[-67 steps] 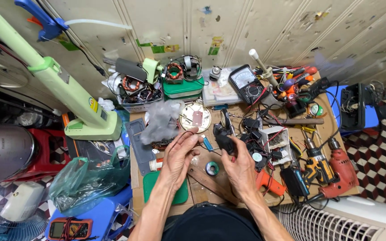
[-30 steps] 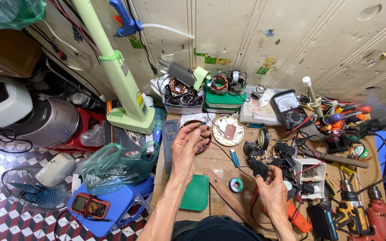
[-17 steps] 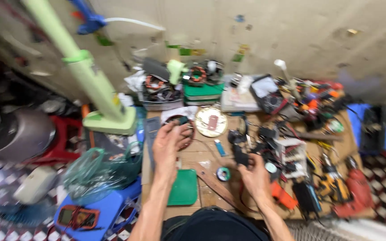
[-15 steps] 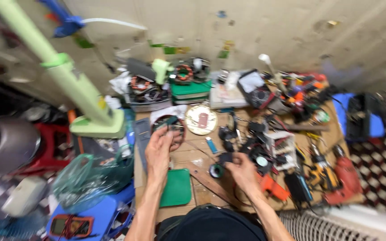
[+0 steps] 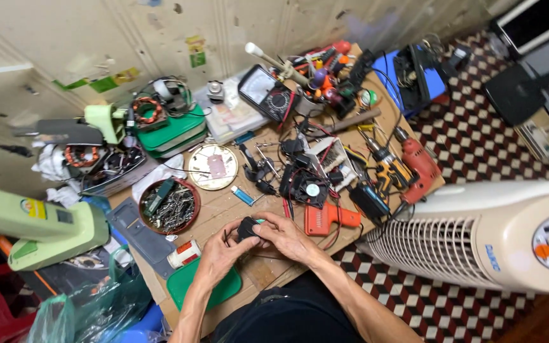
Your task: The recorder is unpacking a bag of electronic parts including speakers and fans to inspect them on a workshop table.
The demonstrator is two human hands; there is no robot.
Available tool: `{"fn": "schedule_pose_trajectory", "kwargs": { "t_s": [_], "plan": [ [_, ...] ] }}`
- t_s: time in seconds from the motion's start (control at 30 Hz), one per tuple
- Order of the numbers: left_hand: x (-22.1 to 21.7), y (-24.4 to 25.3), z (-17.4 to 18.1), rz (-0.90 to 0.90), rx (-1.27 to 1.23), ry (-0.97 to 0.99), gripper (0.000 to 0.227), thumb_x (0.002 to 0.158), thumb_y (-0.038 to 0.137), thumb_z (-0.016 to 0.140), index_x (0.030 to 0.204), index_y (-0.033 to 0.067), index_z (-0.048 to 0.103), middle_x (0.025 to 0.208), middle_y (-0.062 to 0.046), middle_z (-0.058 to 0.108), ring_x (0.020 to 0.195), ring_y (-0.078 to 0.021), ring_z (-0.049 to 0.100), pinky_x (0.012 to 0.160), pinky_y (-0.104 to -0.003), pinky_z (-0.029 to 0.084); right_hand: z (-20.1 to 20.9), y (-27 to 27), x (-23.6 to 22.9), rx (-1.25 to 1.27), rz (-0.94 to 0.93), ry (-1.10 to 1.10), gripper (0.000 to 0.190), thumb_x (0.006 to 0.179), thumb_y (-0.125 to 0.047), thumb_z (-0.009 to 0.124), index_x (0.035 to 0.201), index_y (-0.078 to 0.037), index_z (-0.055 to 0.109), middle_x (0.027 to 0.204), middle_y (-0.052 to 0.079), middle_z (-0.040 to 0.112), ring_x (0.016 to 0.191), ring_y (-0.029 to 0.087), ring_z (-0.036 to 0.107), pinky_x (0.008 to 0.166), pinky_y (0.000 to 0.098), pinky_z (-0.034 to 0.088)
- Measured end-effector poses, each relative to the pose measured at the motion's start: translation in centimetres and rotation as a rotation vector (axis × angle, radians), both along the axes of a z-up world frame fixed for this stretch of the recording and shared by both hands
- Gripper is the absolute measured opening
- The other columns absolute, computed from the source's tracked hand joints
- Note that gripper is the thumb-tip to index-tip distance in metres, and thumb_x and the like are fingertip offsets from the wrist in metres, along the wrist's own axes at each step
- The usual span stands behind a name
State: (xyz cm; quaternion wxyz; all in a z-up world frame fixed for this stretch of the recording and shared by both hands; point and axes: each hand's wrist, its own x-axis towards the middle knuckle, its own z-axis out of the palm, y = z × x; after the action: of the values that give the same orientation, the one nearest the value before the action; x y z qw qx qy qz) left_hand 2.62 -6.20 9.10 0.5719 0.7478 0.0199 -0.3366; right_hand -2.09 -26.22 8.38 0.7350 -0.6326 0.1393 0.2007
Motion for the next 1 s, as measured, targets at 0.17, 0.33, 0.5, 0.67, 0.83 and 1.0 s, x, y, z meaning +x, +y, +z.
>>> {"fn": "schedule_pose_trajectory", "kwargs": {
  "t_s": [0.17,0.33,0.5,0.67,0.83,1.0],
  "plan": [
    [2.1,0.6,-9.9,0.200,-0.031,0.167,0.041,0.084,0.032,0.080,0.112,0.0026,0.071,0.067,-0.001,0.061,0.052,-0.0079,0.049,0.046,-0.024,0.038,0.4,-2.5,-1.9,-0.181,-0.079,0.201,0.051,0.097,-0.025,0.063,0.144,-0.007,0.053,0.101,0.010,0.070,0.087,0.016,0.065,0.077,0.0279,0.056],
    [6.7,0.5,-13.1,0.443,-0.005,0.225,0.033,0.093,0.034,0.074,0.097,0.0014,0.072,0.067,-0.004,0.060,0.050,-0.0094,0.049,0.044,-0.026,0.039,-3.1,-8.5,-3.7,-0.543,-0.367,0.355,0.043,0.099,-0.026,0.062,0.139,-0.009,0.063,0.124,0.008,0.066,0.111,0.015,0.061,0.092,0.0368,0.050],
    [12.4,-0.8,-14.1,0.555,0.011,0.050,0.026,0.097,0.024,0.069,0.103,0.0000,0.074,0.074,-0.005,0.069,0.053,-0.0082,0.057,0.046,-0.024,0.045,-5.0,-13.8,-0.6,-0.965,-0.452,0.166,0.049,0.094,-0.020,0.061,0.142,-0.012,0.054,0.127,0.017,0.062,0.112,0.031,0.068,0.099,0.0398,0.056],
    [13.7,-1.9,-16.1,0.763,0.011,0.166,0.027,0.096,0.018,0.069,0.114,-0.0016,0.065,0.075,-0.008,0.072,0.051,-0.0112,0.060,0.044,-0.025,0.049,-6.4,-16.8,1.9,-1.197,-0.130,-0.305,0.057,0.079,-0.004,0.066,0.135,-0.002,0.057,0.132,0.025,0.054,0.120,0.044,0.054,0.101,0.0462,0.045],
    [13.8,-2.3,-17.1,0.899,-0.022,0.257,0.029,0.098,0.019,0.068,0.119,0.0006,0.062,0.074,-0.009,0.069,0.049,-0.0112,0.056,0.043,-0.025,0.048,-4.6,-18.0,2.6,-1.267,0.018,-0.351,0.047,0.082,-0.004,0.066,0.129,-0.002,0.060,0.122,0.022,0.059,0.115,0.043,0.057,0.098,0.0483,0.047],
    [14.4,-0.7,-20.8,0.961,-0.225,0.183,0.039,0.103,0.016,0.068,0.131,-0.0070,0.053,0.090,-0.012,0.064,0.056,-0.0096,0.059,0.045,-0.024,0.054,-2.5,-19.3,1.8,-1.359,0.044,-0.467,0.028,0.092,-0.013,0.068,0.118,-0.002,0.065,0.111,0.019,0.065,0.102,0.040,0.064,0.088,0.0471,0.051]
  ]
}}
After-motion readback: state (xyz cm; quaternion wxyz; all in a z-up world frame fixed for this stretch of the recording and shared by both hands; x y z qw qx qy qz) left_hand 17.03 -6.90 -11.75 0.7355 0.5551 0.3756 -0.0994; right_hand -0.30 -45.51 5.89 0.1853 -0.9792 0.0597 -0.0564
